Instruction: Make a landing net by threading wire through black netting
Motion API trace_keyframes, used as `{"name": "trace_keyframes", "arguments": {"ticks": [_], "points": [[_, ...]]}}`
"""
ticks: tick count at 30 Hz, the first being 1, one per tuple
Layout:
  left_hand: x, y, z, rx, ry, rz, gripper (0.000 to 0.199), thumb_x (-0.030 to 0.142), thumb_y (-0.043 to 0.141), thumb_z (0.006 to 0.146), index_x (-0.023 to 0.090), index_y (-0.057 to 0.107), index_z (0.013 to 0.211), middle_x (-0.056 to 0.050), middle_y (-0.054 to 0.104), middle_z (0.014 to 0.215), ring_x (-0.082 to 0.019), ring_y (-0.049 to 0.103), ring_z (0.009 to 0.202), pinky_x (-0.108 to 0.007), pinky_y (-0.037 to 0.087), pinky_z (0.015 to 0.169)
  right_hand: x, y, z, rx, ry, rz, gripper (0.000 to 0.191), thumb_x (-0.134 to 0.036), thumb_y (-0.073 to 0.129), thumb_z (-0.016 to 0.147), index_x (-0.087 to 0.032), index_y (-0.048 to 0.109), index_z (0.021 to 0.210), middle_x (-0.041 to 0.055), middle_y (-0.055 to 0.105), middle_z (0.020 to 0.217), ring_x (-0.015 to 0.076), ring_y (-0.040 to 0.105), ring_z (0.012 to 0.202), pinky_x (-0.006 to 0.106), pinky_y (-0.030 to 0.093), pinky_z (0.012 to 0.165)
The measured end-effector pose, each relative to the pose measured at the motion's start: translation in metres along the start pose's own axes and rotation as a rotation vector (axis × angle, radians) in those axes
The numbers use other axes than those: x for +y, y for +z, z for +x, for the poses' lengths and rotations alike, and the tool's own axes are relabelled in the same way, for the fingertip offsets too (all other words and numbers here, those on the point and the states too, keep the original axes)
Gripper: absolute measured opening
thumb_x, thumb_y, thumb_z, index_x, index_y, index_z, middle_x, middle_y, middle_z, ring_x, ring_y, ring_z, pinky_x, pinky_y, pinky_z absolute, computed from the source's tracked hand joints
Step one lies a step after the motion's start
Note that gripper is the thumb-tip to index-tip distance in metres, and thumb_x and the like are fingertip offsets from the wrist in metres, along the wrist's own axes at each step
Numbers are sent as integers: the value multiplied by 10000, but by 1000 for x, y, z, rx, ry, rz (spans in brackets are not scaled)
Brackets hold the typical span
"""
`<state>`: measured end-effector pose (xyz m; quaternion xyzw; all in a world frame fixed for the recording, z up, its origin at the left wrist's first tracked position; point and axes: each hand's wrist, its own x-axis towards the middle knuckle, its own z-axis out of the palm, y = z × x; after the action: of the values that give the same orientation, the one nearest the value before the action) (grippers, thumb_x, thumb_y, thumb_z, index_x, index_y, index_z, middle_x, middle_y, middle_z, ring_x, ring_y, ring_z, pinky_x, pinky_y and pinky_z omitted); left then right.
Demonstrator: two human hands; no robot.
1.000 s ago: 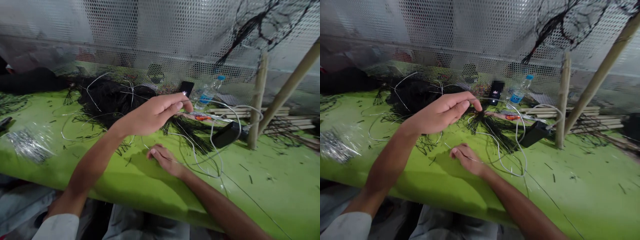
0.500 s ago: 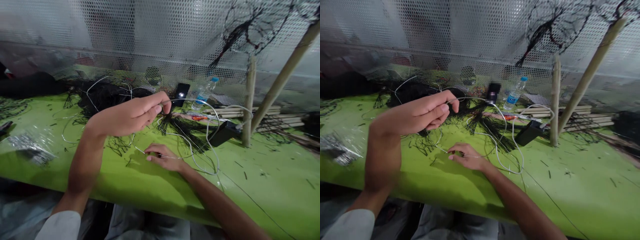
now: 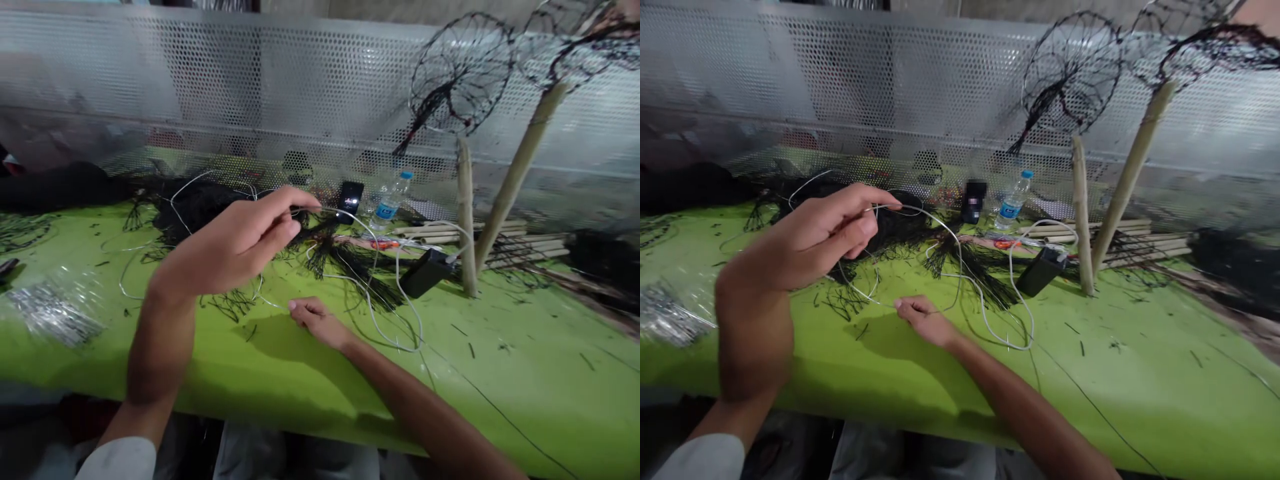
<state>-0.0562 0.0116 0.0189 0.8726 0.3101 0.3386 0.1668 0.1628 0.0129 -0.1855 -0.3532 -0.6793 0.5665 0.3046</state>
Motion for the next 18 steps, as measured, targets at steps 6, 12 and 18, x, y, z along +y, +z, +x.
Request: {"name": "trace_keyframes", "arguments": {"ticks": [6,12,18], "points": [[3,24,17,187,-46,-234,338,401,459,1097,183,712,1048,42,412,611,-97,363,511,-239,304,475,6,8,-3,-31,-3,1,654,-803,321,991,-234,331,671,-60,285,613,112,313,555,286,278,569],[-7,0,11,-46,-99,-294,270,323,476,1089,172,693,1033,57,446,571,-71,399,471,-195,326,459,-2,3,-5,-106,-65,-100,612,-746,429,1009,-196,501,750,-26,425,709,130,400,688,290,342,681],[0,-9,4,-108,-102,-183,249,280,437,1096,183,661,1043,68,488,562,-60,438,452,-176,347,461,5,4,-6,-131,-70,-127,646,-739,300,1046,-190,517,783,-2,515,745,144,504,730,299,410,742]]}}
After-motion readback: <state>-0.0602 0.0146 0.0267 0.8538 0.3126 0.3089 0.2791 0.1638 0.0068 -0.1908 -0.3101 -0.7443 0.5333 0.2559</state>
